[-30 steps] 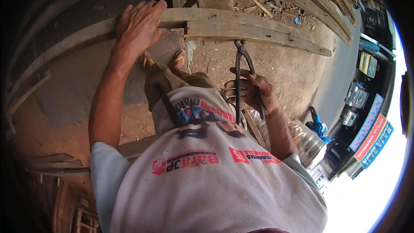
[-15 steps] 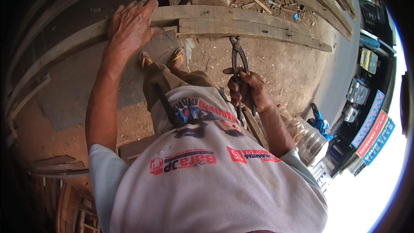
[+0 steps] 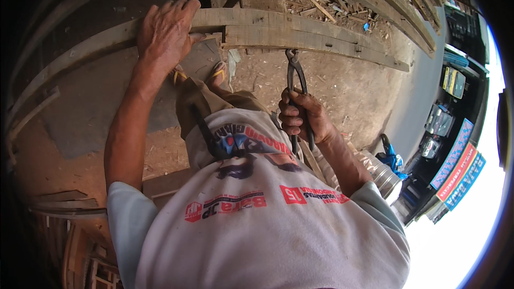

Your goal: The person uses pliers and a hammer to remove nails from a wooden plank in an outdoor workshop. They repeatedly pry and strike the wood to separate pieces, then briefly interact with a bystander before continuing the work.

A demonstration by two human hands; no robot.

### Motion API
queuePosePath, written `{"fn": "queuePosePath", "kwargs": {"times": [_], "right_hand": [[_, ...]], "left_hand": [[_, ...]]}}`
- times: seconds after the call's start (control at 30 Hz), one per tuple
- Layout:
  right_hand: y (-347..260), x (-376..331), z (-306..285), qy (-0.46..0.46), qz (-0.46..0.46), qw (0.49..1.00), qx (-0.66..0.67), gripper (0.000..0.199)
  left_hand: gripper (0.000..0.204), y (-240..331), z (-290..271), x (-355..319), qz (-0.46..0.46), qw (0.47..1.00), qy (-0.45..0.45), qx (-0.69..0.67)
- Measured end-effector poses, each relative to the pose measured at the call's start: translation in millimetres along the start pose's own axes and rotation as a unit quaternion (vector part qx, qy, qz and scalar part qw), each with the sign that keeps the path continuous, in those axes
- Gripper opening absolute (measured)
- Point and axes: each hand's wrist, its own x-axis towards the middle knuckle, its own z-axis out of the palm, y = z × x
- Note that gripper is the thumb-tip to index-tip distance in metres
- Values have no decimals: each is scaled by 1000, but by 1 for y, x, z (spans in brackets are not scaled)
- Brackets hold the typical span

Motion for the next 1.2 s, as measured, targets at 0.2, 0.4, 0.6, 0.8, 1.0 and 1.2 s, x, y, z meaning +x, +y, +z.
{"fn": "queuePosePath", "kwargs": {"times": [0.2,0.4,0.6,0.8,1.0,1.2], "right_hand": [[-2,-5,22,35,-1,999,25,16],[-7,-9,34,42,-22,997,67,13],[-12,-15,48,63,-26,991,117,16],[-16,-22,67,85,-37,982,164,18],[5,-30,31,126,-91,987,-35,39],[9,-20,1,33,-101,989,-98,60]], "left_hand": [[61,8,3,-3,1,999,40,1],[59,18,3,2,-5,999,37,-11],[58,27,7,2,-4,998,59,-10],[59,25,-1,5,0,999,36,-13],[62,20,-20,9,3,999,-34,1],[66,12,-27,17,-12,996,-82,-19]]}}
